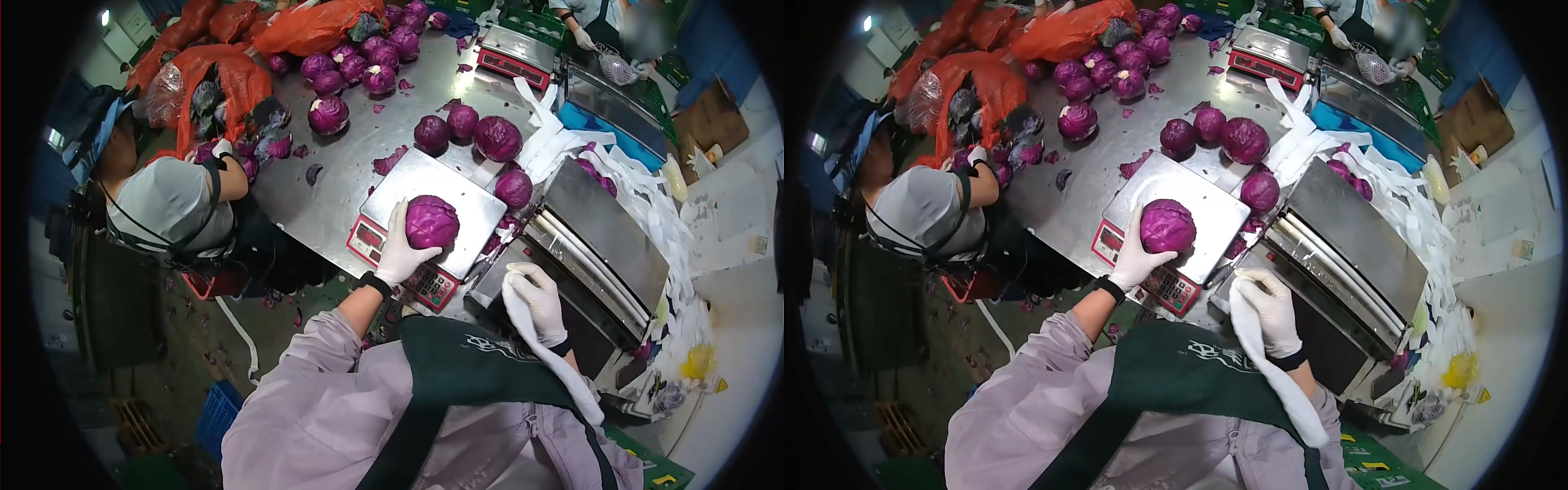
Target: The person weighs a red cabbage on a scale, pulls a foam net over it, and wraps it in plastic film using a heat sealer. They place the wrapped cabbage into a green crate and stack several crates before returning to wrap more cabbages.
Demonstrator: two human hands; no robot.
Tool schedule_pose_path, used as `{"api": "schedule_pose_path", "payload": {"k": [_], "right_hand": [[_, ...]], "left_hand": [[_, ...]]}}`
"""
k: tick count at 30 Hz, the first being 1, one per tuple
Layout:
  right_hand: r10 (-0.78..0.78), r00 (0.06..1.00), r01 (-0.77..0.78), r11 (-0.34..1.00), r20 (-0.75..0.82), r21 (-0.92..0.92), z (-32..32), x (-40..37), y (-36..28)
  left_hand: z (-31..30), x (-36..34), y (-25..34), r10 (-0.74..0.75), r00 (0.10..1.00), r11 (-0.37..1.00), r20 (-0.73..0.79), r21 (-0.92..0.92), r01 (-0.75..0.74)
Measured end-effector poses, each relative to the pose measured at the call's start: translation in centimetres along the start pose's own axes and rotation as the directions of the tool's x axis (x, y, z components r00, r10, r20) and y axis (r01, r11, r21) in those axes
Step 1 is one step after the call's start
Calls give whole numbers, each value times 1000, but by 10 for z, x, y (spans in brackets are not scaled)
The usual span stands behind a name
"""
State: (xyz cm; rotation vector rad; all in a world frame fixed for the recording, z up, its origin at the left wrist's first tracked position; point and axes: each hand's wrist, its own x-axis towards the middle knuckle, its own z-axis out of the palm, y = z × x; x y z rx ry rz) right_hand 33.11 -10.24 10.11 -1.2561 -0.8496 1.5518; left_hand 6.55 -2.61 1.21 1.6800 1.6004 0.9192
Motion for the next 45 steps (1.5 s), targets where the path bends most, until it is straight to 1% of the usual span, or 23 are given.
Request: {"api": "schedule_pose_path", "payload": {"k": [2,6,8,10,12,13,16,20,22,25,28,30,32,33,34,35,36,38,40,41,42,44,45], "right_hand": [[-197,980,194,970,-5,-147,5,-2,9],[-158,986,140,963,-61,-229,21,-17,2],[-14,991,-1,994,-136,-105,27,-19,2],[-34,991,20,994,-127,-110,26,-19,11],[-4,990,-12,994,-143,-112,29,-18,12],[-22,991,5,992,-131,-129,33,-20,10],[36,991,-46,996,-126,-72,43,-28,1],[2,990,-19,992,-138,-122,40,-29,11],[-178,982,165,972,-64,-170,32,-25,25],[-137,987,129,987,-86,-100,36,-26,24],[-122,985,113,990,-122,-80,37,-27,23],[-128,982,116,989,-136,-94,36,-25,21],[-225,963,190,958,-152,-214,39,-23,20],[-216,965,182,960,-149,-212,41,-23,22],[-288,942,230,927,-171,-297,44,-23,23],[-364,913,275,883,-184,-380,46,-22,24],[-441,877,318,829,-189,-461,48,-21,24],[-677,729,530,652,-101,-543,46,-19,20],[-509,840,478,859,-190,-184,39,-18,18],[-463,874,440,883,-145,-167,33,-17,16],[-353,929,360,931,-111,60,25,-13,16],[-336,939,319,930,-70,-180,22,-19,8],[-37,999,40,964,-14,261,7,-14,15]], "left_hand": [[3,-5,0,-10,1000,1000,-14,-22,10],[5,-8,1,-35,990,999,-139,-40,29],[12,8,-12,-88,987,973,-133,-222,57],[22,19,6,-285,927,902,-243,-394,174],[37,25,8,-392,874,806,-287,-565,176],[40,18,15,-372,882,792,-291,-595,138],[47,0,8,-210,913,958,-349,-261,121],[41,-16,12,-172,960,964,-222,-237,118],[36,-19,13,-176,970,960,-167,-247,132],[36,-19,7,30,972,998,-231,-52,-44],[25,-25,24,117,966,991,-230,89,-99],[15,-36,42,222,933,971,-282,-20,-237],[10,-47,58,310,950,911,-28,-276,-305],[14,-56,70,236,960,832,148,-541,-121],[3,-65,94,321,918,890,233,-405,-209],[8,-69,99,238,897,784,372,-619,49],[14,-72,103,198,835,592,513,-742,315],[21,-74,102,169,862,604,477,-742,291],[22,-78,97,128,885,614,448,-736,284],[16,-77,99,123,856,650,502,-693,312],[12,-77,99,115,825,685,553,-646,338],[20,-75,87,189,810,557,555,-740,377],[14,-72,92,161,792,418,589,-767,487]]}}
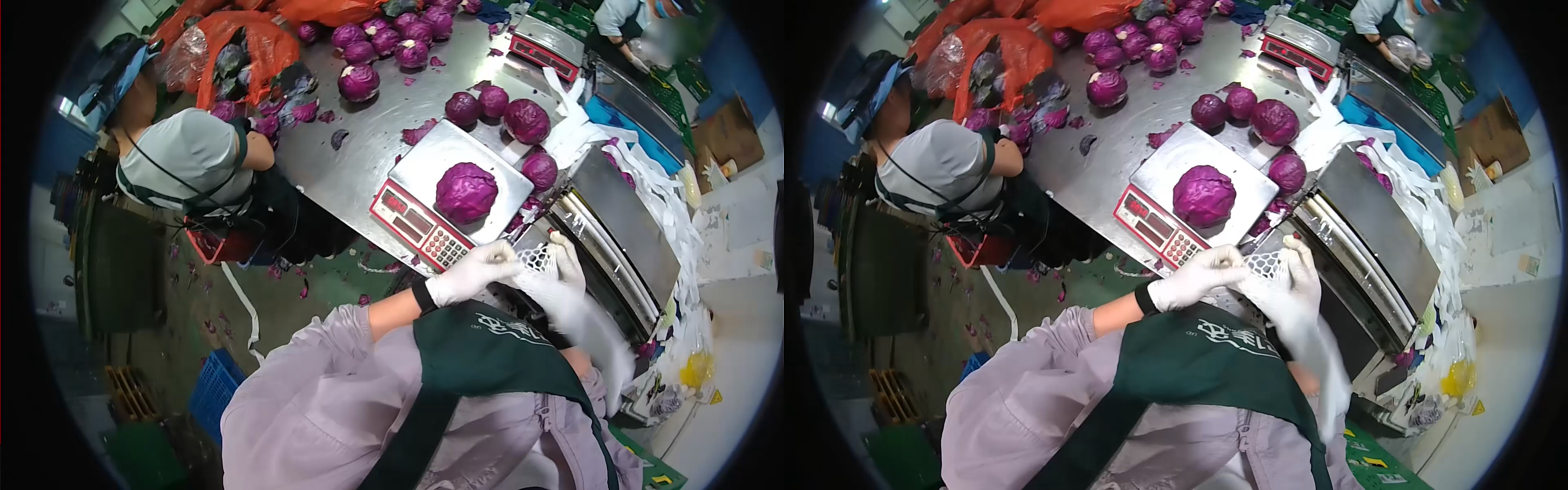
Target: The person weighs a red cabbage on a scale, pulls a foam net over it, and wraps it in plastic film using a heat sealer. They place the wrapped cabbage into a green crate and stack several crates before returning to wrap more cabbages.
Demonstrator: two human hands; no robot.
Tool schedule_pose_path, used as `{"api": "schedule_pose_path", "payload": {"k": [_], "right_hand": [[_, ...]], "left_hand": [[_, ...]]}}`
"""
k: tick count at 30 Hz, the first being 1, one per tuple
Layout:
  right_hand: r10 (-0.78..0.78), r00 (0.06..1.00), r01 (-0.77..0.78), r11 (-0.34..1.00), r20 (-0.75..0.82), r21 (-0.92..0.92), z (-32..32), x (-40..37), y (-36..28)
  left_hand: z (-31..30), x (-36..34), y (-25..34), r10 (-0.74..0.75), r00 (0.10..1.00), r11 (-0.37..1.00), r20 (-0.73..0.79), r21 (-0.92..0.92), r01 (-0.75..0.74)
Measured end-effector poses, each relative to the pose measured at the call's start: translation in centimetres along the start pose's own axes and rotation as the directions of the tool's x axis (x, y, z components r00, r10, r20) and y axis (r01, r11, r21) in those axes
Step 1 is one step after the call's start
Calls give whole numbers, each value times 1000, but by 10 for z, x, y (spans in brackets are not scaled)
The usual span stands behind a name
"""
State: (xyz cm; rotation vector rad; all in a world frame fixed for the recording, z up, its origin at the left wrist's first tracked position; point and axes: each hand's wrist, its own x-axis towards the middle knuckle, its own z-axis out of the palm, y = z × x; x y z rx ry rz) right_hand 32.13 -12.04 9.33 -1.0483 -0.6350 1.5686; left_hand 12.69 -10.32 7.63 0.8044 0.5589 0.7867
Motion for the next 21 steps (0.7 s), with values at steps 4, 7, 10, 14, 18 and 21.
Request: {"api": "schedule_pose_path", "payload": {"k": [4,7,10,14,18,21], "right_hand": [[362,854,-509,728,373,459,9,-13,-9],[264,874,-302,953,409,30,-1,-12,-15],[147,908,-168,986,391,18,4,11,-29],[-10,923,-195,849,384,492,-14,54,-31],[254,885,-282,959,391,14,11,51,-23],[438,869,-229,769,231,-597,3,73,-3]], "left_hand": [[-6,10,30,-13,1000,825,-2,-565,9],[-17,16,44,-27,993,602,111,-791,105],[-29,8,24,-198,937,634,288,-691,346],[-22,-11,14,-369,888,919,276,251,304],[-57,-13,23,165,978,984,-124,-42,-172],[-89,-26,43,108,991,889,-80,-438,-133]]}}
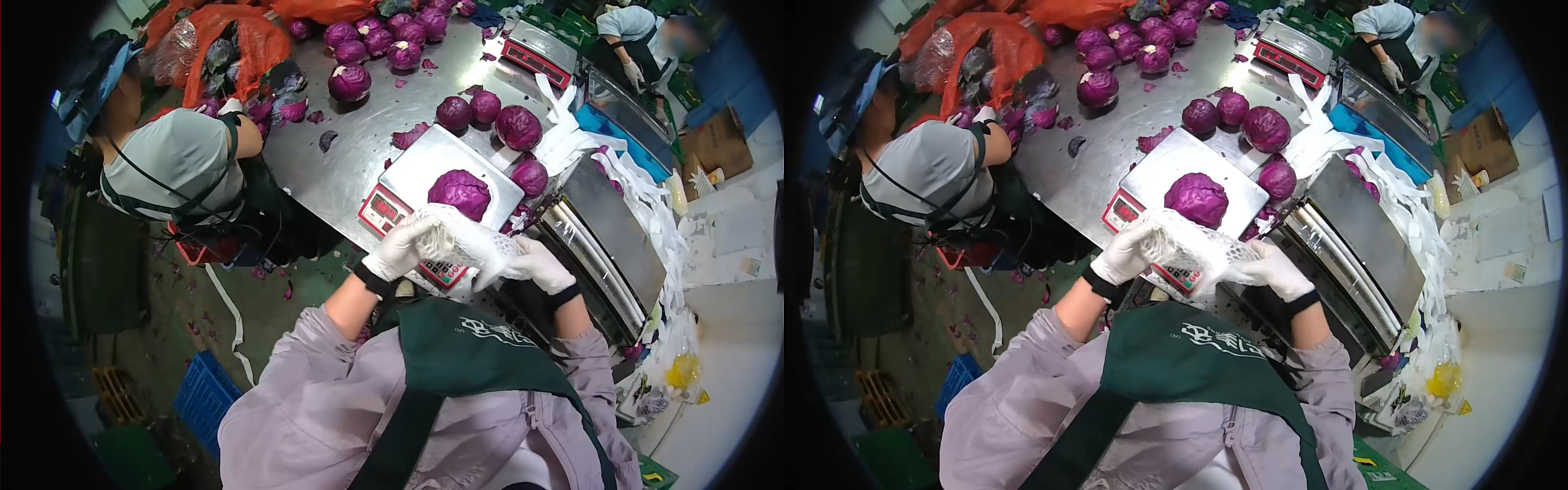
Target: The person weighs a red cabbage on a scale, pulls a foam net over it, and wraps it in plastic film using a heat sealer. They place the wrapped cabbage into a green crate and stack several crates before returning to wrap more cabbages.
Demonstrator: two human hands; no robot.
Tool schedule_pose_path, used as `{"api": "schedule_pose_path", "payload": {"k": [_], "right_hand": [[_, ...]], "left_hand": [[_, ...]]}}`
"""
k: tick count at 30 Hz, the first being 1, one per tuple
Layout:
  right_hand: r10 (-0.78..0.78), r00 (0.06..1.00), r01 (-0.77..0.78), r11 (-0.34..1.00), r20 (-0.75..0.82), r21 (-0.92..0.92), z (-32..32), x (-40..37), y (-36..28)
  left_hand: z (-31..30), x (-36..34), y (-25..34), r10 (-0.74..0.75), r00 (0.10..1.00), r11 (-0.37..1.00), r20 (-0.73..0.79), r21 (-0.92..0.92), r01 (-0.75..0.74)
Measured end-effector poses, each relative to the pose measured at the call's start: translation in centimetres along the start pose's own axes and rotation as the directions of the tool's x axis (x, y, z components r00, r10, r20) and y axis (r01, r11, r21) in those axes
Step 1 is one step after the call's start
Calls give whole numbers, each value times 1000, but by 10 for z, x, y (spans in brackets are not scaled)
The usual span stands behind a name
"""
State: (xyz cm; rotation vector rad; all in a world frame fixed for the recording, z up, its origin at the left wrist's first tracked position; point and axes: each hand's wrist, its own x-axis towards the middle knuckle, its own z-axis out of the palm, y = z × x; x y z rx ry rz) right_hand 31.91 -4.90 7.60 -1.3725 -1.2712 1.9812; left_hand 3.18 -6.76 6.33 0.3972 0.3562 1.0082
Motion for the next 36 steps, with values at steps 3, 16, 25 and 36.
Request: {"api": "schedule_pose_path", "payload": {"k": [3,16,25,36], "right_hand": [[-444,717,234,879,-537,-416,-9,63,31],[-314,895,337,941,-315,18,-2,116,101],[-232,875,373,883,-424,286,26,-77,-25],[-298,900,424,438,-317,793,-20,-139,83]], "left_hand": [[8,6,7,-15,994,953,-112,299,48],[-42,40,-30,146,805,942,-575,330,65],[-20,51,-56,-435,897,818,74,-385,429],[141,138,-108,-331,882,778,335,626,54]]}}
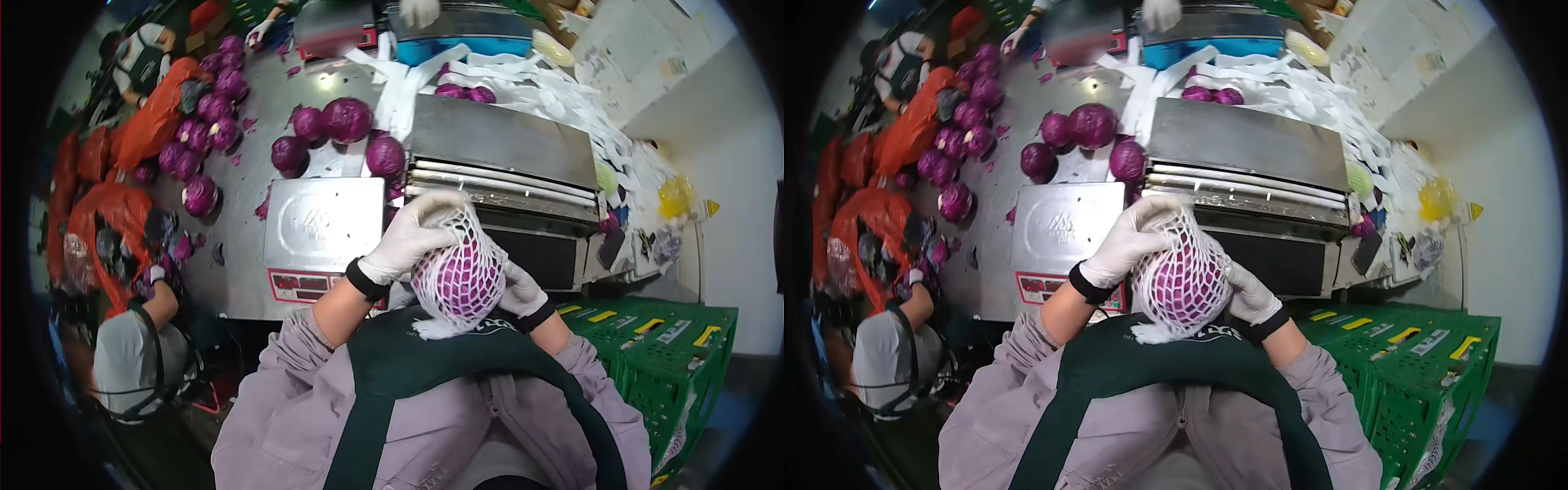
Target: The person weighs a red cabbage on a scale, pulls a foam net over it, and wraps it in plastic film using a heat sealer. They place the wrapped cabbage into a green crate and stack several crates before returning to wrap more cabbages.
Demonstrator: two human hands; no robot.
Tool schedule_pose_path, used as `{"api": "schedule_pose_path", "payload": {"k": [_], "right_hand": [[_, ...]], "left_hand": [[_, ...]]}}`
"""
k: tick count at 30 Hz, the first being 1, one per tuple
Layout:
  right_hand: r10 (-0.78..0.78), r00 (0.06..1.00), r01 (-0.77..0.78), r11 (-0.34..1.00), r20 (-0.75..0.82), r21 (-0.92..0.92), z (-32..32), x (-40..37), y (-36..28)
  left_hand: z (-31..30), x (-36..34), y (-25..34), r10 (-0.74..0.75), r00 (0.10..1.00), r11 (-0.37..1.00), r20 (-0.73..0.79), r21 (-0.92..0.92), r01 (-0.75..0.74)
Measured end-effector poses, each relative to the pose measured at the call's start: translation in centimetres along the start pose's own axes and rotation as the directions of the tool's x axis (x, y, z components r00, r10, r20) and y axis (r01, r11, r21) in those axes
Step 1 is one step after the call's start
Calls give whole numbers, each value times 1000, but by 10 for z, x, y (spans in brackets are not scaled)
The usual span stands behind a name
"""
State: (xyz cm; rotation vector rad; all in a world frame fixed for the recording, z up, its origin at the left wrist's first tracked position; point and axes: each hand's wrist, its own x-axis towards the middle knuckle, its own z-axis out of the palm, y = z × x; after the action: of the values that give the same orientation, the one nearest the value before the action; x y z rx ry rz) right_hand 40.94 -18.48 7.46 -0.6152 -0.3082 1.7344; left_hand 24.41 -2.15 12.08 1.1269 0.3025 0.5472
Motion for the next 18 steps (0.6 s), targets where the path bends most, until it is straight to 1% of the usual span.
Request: {"api": "schedule_pose_path", "payload": {"k": [1,2,3,4,5,6,8,10,11,12,14,15,16,17,18], "right_hand": [[-93,995,93,995,-24,-38,6,-2,-9],[-115,993,114,993,-26,-39,8,-1,-19],[-220,975,215,970,-33,-117,8,1,-28],[-320,947,308,932,-35,-192,5,2,-37],[-362,931,342,907,-41,-248,2,6,-47],[-373,927,353,903,-41,-245,0,8,-56],[-535,828,488,835,-169,-256,-1,14,-78],[-638,757,533,729,-143,-430,-12,27,-116],[-661,741,536,689,-119,-488,-30,37,-137],[-684,724,540,644,-91,-542,-51,49,-157],[-663,738,559,705,-127,-436,-76,74,-193],[-612,780,471,710,-129,-524,-93,86,-207],[-579,801,397,703,-150,-590,-112,101,-214],[-557,826,309,569,-81,-762,-126,112,-218],[-531,847,224,389,-19,-894,-139,118,-220]], "left_hand": [[7,5,-3,-88,986,996,-139,-11,87],[12,9,-5,-166,947,986,-276,-30,164],[10,15,-9,-410,894,911,-183,-139,389],[14,15,-16,-619,784,683,46,-462,566],[26,21,-21,-605,796,691,4,-495,527],[38,32,-26,-589,807,699,-41,-526,484],[48,63,-26,-530,847,730,-38,-529,433],[57,107,-32,-401,916,760,-2,-560,332],[57,128,-35,-393,916,722,79,-590,361],[60,149,-35,-448,892,688,62,-613,389],[61,188,-48,-328,944,776,20,-564,282],[49,211,-83,-301,954,830,3,-491,263],[28,234,-112,-261,965,886,-29,-405,227],[16,242,-115,-272,952,962,-140,-27,271],[8,242,-114,-252,932,880,-261,339,333]]}}
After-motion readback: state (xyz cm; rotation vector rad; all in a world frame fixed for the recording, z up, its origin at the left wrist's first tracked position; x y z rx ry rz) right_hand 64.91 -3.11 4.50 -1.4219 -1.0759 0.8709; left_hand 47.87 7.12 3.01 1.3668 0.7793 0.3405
